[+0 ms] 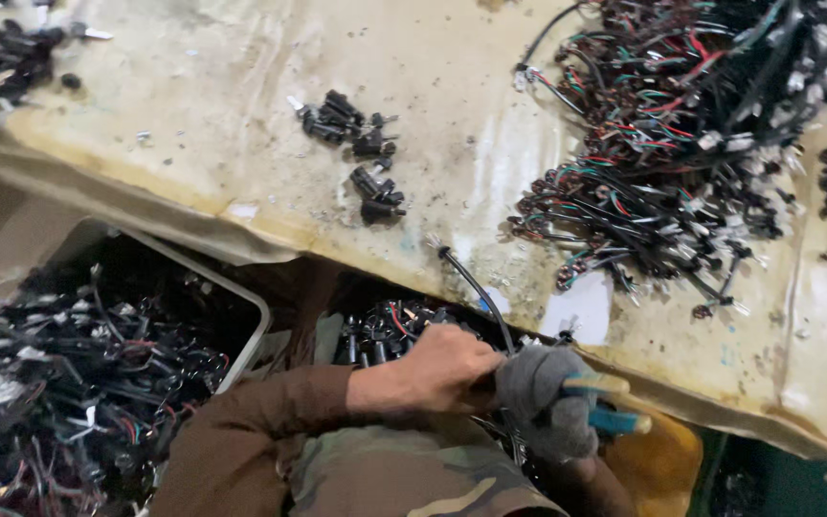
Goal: The person repeatedly picks small black cylindrical components and wire harnesses from a table, joins them by hand, and places the assembled units into a metal bin. The work continues in a repetitive cycle with no visible change in the environment.
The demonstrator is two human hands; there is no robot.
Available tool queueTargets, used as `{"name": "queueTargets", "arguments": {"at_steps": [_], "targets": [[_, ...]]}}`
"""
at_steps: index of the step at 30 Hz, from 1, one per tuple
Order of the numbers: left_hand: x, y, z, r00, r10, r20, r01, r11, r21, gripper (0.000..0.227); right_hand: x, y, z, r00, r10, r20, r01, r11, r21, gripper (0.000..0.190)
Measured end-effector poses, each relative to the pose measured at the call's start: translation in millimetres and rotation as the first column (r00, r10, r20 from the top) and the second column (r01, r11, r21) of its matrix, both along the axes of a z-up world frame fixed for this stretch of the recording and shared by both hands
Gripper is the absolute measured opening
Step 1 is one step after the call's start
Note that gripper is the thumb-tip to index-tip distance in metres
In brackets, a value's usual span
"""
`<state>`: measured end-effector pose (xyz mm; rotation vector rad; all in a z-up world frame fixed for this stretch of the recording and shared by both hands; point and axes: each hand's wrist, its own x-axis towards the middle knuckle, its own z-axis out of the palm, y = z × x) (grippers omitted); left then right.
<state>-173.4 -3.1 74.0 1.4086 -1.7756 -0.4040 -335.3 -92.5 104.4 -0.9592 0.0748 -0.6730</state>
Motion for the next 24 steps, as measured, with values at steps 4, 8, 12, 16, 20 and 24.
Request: {"name": "queueTargets", "arguments": {"at_steps": [4,8,12,16,20,24], "targets": [[39.5,6.0,43.0,0.998,-0.011,0.068,0.018,0.995,-0.103,0.028,-5.6,-44.1,18.3,0.97,-0.244,-0.009,0.244,0.97,-0.021,0.035],[67.8,27.9,61.1,0.881,-0.473,-0.012,0.471,0.879,-0.074,0.037,-18.6,-115.9,26.4,0.806,-0.48,-0.345,0.319,0.845,-0.429,0.023],[53.1,38.3,39.8,0.833,-0.489,0.259,0.433,0.868,0.243,0.052,11.0,-148.8,9.2,0.571,-0.765,-0.297,-0.074,0.313,-0.947,0.027],[38.4,43.1,14.6,0.825,-0.513,0.237,0.453,0.851,0.264,0.054,61.3,-146.6,-10.6,0.752,-0.602,-0.27,-0.134,0.261,-0.956,0.029],[39.4,51.9,7.9,0.835,-0.509,0.207,0.443,0.846,0.295,0.061,85.5,-142.5,-28.0,0.722,-0.646,-0.247,-0.281,0.053,-0.958,0.024],[46.4,57.7,7.3,0.899,-0.428,0.091,0.397,0.885,0.245,0.063,82.7,-153.5,-38.0,0.719,-0.687,-0.11,-0.14,0.012,-0.99,0.019]]}}
